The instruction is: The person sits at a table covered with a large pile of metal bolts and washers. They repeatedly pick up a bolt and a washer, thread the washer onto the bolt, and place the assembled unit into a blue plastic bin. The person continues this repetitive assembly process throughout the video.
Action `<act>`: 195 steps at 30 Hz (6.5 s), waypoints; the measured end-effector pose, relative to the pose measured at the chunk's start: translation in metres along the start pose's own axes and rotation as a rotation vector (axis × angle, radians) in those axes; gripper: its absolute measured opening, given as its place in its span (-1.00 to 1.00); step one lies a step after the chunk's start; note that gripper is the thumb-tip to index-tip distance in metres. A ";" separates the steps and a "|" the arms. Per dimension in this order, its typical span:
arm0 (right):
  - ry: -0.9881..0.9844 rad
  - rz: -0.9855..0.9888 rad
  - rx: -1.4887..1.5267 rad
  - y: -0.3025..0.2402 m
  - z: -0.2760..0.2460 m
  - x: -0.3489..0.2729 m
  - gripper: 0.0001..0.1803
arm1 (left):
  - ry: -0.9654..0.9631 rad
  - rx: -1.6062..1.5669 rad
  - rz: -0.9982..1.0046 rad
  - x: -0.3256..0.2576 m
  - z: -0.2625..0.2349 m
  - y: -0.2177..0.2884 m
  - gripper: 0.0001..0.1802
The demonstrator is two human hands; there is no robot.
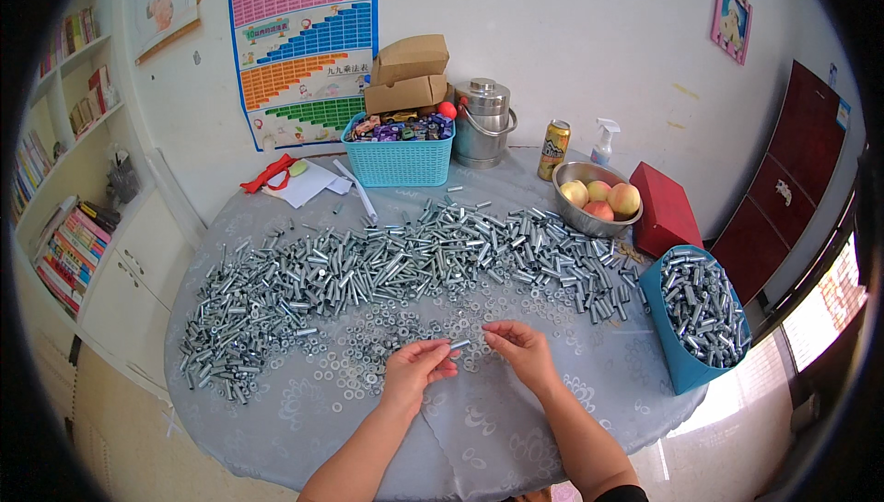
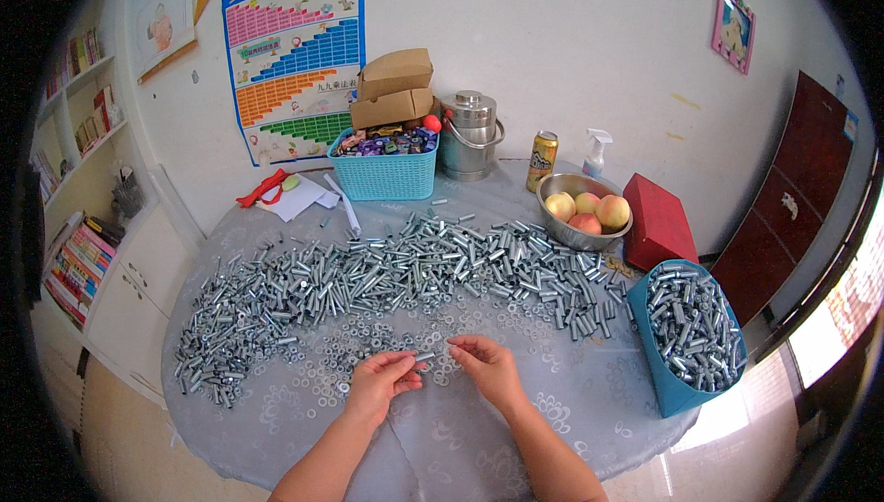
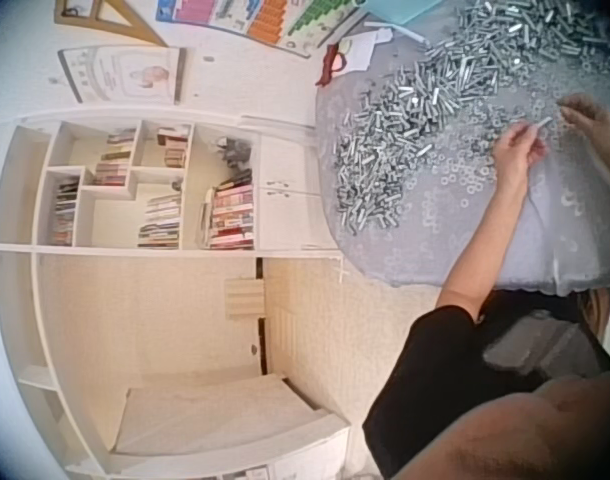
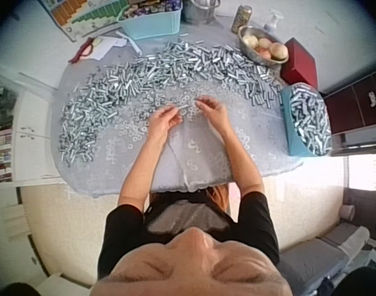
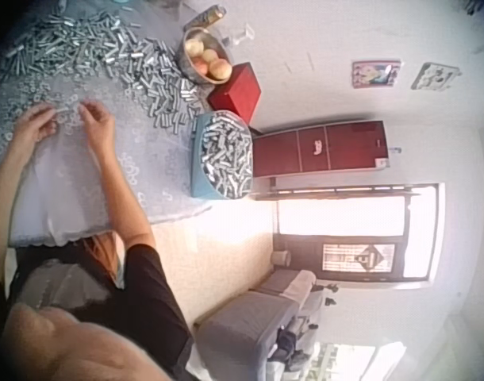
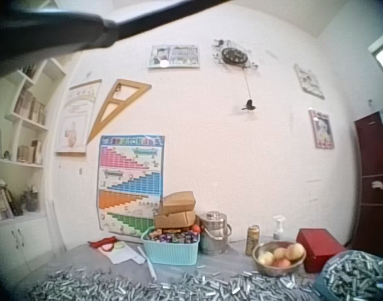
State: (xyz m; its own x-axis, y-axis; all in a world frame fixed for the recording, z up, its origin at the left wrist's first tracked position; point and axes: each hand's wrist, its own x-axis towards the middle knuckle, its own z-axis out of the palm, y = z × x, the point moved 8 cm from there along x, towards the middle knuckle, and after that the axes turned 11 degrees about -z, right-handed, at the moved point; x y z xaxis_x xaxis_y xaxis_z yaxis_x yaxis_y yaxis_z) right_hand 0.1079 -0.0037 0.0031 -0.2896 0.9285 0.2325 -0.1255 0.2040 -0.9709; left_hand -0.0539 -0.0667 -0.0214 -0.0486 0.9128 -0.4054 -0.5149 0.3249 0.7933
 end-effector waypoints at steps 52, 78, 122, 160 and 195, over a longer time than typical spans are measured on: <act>-0.071 -0.138 -0.127 -0.008 0.017 -0.004 -0.77 | 0.006 -0.088 -0.021 -0.001 -0.002 0.002 -0.79; -0.011 -0.239 -0.157 -0.020 0.007 0.001 -0.81 | -0.093 -0.204 -0.106 0.006 -0.003 -0.008 -0.82; -0.137 -0.018 -0.317 -0.008 0.007 -0.007 -0.59 | 0.021 -0.082 0.053 0.000 -0.003 0.003 -0.82; 0.433 0.077 -1.304 -0.015 -0.162 0.015 -0.76 | 0.480 0.439 0.565 -0.005 -0.049 0.114 -0.90; -0.016 -0.037 0.011 -0.007 -0.052 0.015 -0.77 | -0.023 0.950 0.505 0.027 0.080 0.044 -0.71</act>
State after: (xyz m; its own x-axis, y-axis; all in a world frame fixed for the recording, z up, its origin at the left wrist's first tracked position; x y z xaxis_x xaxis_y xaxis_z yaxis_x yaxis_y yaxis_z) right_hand 0.1543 0.0249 0.0102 -0.2994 0.9154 0.2690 -0.1464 0.2345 -0.9610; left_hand -0.0095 -0.0085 0.0389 -0.0481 0.9965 0.0686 0.4360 -0.0408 0.8990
